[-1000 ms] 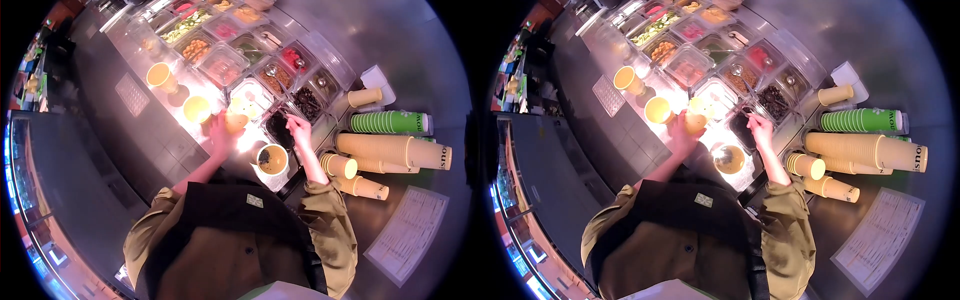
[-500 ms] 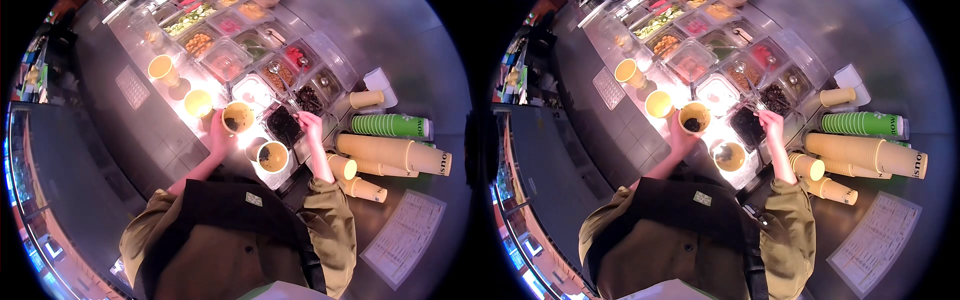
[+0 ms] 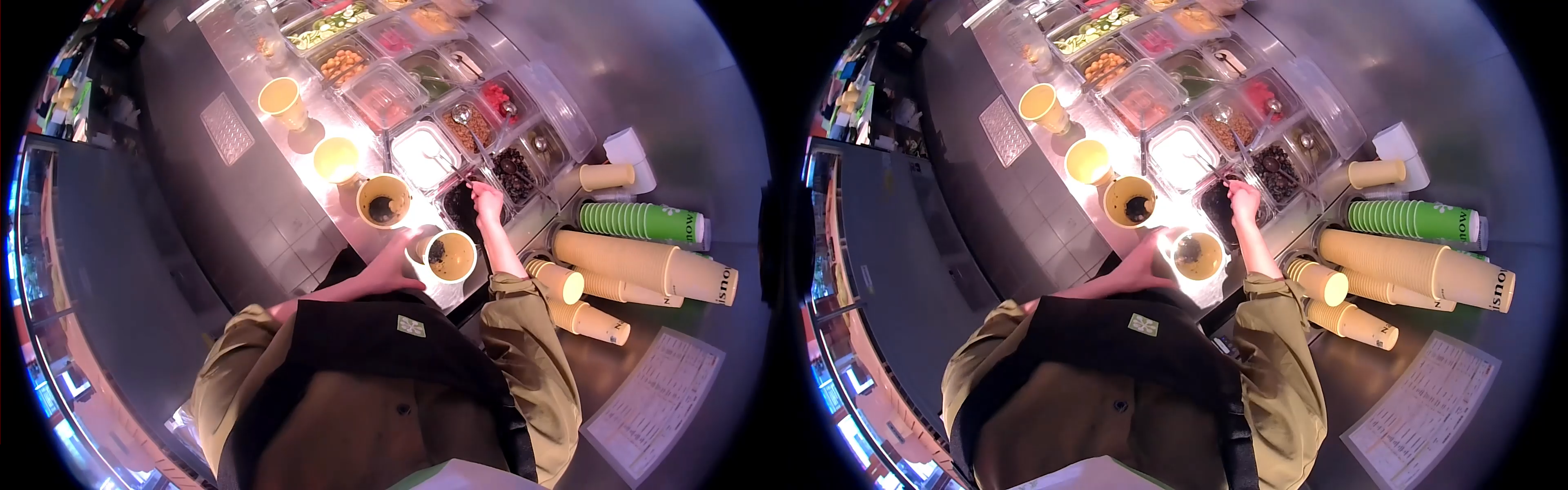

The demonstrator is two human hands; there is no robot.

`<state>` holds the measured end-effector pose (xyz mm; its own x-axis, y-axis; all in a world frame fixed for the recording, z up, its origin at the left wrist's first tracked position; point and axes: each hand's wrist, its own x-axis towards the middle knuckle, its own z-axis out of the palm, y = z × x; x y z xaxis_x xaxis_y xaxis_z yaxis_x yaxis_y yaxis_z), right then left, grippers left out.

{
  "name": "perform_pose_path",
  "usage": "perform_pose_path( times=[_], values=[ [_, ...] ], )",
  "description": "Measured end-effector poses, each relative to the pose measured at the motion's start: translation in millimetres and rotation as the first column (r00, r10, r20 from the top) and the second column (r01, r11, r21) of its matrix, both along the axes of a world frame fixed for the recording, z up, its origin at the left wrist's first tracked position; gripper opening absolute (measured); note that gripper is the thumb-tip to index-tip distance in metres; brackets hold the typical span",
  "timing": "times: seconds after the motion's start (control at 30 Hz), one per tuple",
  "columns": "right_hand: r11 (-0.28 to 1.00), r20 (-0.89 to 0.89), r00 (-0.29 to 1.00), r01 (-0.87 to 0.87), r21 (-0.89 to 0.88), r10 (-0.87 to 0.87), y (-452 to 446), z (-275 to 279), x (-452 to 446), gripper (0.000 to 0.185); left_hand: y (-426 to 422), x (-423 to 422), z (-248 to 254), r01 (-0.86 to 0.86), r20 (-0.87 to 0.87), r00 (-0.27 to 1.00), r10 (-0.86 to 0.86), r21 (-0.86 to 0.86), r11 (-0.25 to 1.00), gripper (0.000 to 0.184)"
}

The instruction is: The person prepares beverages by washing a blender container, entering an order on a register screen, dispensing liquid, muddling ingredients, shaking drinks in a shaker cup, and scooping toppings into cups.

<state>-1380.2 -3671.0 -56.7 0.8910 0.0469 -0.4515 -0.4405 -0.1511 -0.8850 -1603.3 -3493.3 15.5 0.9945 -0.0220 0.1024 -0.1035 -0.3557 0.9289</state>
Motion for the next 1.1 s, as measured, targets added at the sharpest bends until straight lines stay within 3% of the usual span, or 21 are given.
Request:
perform_pose_path(
  times=[0.1,0.13,0.2,0.27,0.33,0.4,0.47,0.5,0.53,0.6,0.63,0.73,0.77,0.87,0.93,1.0,1.07,1.1],
  values=[
    [0.982,-0.089,0.996,0.008,0.187,0.008,-11.4,25.5,-3.2,0.017,-22.5,25.3,-11.9,0.037,0.132,0.991,-0.035,-0.013,0.999,0.083],
    [0.968,-0.106,0.994,0.010,0.251,0.018,-15.2,31.5,-2.8,0.017,-23.9,31.3,-11.7,0.103,0.037,0.994,-0.098,-0.137,0.985,0.088],
    [0.956,-0.080,0.997,0.027,0.292,-0.004,-17.3,59.3,-5.0,0.017,-37.1,40.7,-1.2,-0.097,-0.084,0.993,0.081,-0.212,0.972,0.089],
    [0.949,0.006,0.999,-0.037,0.312,0.037,-25.9,95.1,-11.0,0.018,-46.2,49.5,-3.3,-0.277,-0.054,0.961,0.272,-0.180,0.944,0.085],
    [0.953,0.109,0.990,-0.119,0.277,0.091,-40.4,138.2,-24.1,0.018,-49.3,58.4,2.8,-0.354,-0.130,0.935,0.331,-0.248,0.902,0.086],
    [0.993,0.269,0.961,-0.093,0.072,0.071,-49.4,183.6,-50.5,0.018,-50.1,63.7,4.8,-0.422,-0.113,0.907,0.406,-0.250,0.872,0.085],
    [0.982,0.583,0.791,-0.116,-0.149,0.183,-71.3,191.4,-71.7,0.016,-49.5,67.0,8.2,-0.459,-0.102,0.888,0.448,-0.235,0.857,0.085],
    [0.856,0.664,0.606,-0.058,-0.513,0.439,-76.8,206.4,-85.9,0.017,-48.6,66.2,11.1,-0.462,-0.103,0.887,0.450,-0.216,0.860,0.084],
    [0.738,0.700,0.283,-0.045,-0.673,0.655,-75.9,218.9,-95.7,0.020,-47.8,64.5,12.8,-0.463,-0.105,0.886,0.451,-0.196,0.865,0.084],
    [0.449,0.449,0.066,0.011,-0.893,0.891,-74.9,237.4,-111.3,0.027,-50.8,58.8,8.6,-0.464,-0.049,0.885,0.463,-0.178,0.868,0.085],
    [0.461,0.463,0.049,0.039,-0.886,0.885,-74.7,240.2,-115.5,0.022,-52.6,54.6,7.9,-0.457,-0.018,0.888,0.460,-0.160,0.875,0.085],
    [0.730,0.626,0.421,-0.147,-0.667,0.657,-82.9,229.9,-117.1,0.017,-48.0,46.9,13.2,-0.419,-0.053,0.907,0.419,-0.226,0.879,0.086],
    [0.798,0.667,0.470,-0.155,-0.583,0.578,-84.6,224.9,-110.5,0.013,-46.3,43.4,16.2,-0.422,-0.071,0.906,0.417,-0.228,0.878,0.086],
    [0.983,0.503,0.845,-0.171,-0.063,0.179,-96.4,183.1,-82.7,0.012,-36.4,24.2,25.2,-0.393,-0.086,0.919,0.384,-0.245,0.886,0.087],
    [0.993,0.402,0.912,-0.110,0.031,0.088,-79.7,164.0,-59.6,0.016,-27.9,2.7,31.2,-0.312,-0.039,0.949,0.314,-0.276,0.909,0.089],
    [0.990,0.403,0.905,-0.138,-0.023,0.136,-50.2,142.7,-35.9,0.015,-17.6,-19.8,14.2,-0.212,-0.022,0.977,0.213,-0.237,0.948,0.089],
    [0.970,0.387,0.893,-0.177,-0.166,0.230,-16.9,116.9,-13.5,0.017,8.3,-37.7,29.2,-0.040,-0.043,0.999,0.031,-0.228,0.973,0.087],
    [0.855,0.439,0.787,-0.204,-0.477,0.433,-3.7,110.9,-10.6,0.030,25.2,-47.3,43.2,0.011,-0.020,1.000,-0.017,-0.259,0.966,0.086]
  ],
)
